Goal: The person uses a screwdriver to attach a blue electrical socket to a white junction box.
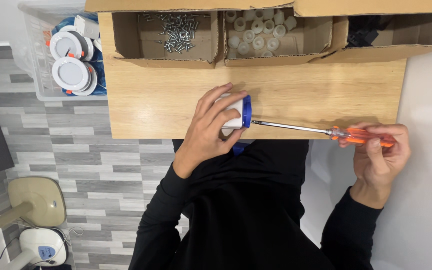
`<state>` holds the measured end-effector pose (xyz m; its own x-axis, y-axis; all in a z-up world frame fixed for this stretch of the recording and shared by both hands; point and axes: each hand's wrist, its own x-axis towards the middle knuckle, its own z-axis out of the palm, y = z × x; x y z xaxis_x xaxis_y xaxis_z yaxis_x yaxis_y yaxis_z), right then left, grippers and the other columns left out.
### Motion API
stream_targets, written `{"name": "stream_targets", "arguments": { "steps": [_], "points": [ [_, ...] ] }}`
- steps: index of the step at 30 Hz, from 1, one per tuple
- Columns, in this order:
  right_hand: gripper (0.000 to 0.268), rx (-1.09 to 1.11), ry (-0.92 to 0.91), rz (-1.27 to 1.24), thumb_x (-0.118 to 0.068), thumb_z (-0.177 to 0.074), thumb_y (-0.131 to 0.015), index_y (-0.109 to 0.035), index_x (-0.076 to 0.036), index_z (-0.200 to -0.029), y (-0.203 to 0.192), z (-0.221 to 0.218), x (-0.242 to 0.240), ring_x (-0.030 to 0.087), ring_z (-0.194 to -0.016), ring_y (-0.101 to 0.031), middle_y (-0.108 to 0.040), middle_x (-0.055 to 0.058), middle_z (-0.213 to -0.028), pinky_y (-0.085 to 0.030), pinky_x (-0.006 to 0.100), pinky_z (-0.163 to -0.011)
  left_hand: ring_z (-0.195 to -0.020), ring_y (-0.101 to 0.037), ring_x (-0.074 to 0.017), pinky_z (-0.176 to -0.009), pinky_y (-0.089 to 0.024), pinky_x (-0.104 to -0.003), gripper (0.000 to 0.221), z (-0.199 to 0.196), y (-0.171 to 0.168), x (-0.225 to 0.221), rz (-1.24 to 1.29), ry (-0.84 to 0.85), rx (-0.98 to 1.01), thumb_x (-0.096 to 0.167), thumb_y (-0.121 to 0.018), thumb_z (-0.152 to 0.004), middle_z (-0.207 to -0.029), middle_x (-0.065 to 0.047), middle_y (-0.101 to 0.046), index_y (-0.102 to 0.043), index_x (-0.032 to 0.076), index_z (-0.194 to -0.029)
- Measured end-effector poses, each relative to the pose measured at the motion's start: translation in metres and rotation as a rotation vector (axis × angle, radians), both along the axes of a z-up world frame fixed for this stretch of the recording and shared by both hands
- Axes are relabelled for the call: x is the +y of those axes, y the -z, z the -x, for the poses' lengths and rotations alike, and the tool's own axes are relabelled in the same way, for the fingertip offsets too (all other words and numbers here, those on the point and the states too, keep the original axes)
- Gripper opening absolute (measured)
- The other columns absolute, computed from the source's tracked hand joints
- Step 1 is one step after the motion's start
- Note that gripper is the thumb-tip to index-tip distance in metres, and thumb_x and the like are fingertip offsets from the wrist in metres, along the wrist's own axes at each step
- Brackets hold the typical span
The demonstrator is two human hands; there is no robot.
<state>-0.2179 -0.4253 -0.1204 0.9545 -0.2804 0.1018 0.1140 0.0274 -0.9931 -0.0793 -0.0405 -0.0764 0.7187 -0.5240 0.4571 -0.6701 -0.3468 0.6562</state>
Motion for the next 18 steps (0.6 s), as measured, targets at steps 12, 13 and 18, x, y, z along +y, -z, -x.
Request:
{"name": "stream_targets", "arguments": {
  "steps": [12, 13, 18],
  "points": [
    [0.024, 0.003, -0.049, 0.026, -0.022, -0.115, -0.061, -0.047, -0.004, -0.121, -0.002, -0.003, 0.006, 0.044, -0.08, -0.07, -0.067, 0.034, -0.118, -0.066, 0.053, -0.075, -0.145, -0.057, -0.0411, -0.123, -0.05, -0.057, 0.027, 0.0, 0.001, 0.001, -0.06, 0.029, -0.021, 0.016, -0.073, -0.109, -0.15, -0.011, -0.064, -0.066, 0.011, -0.135],
    [0.024, 0.003, -0.049, 0.026, -0.022, -0.115, -0.061, -0.047, -0.004, -0.121, -0.003, -0.004, 0.005, 0.044, -0.08, -0.07, -0.067, 0.034, -0.118, -0.066, 0.053, -0.075, -0.145, -0.057, -0.0411, -0.123, -0.05, -0.057, 0.027, 0.0, 0.003, 0.001, -0.061, 0.03, -0.021, 0.016, -0.073, -0.109, -0.15, -0.011, -0.064, -0.066, 0.011, -0.135],
    [0.027, 0.021, -0.062, 0.072, -0.02, -0.113, -0.064, -0.049, 0.0, -0.123, -0.004, -0.006, 0.002, 0.043, -0.077, -0.071, -0.067, 0.034, -0.116, -0.068, 0.052, -0.076, -0.144, -0.057, -0.0412, -0.12, -0.051, -0.058, 0.027, -0.001, 0.005, 0.002, -0.078, 0.036, -0.037, 0.013, -0.068, -0.107, -0.152, -0.01, -0.064, -0.068, 0.013, -0.134]
  ]
}}
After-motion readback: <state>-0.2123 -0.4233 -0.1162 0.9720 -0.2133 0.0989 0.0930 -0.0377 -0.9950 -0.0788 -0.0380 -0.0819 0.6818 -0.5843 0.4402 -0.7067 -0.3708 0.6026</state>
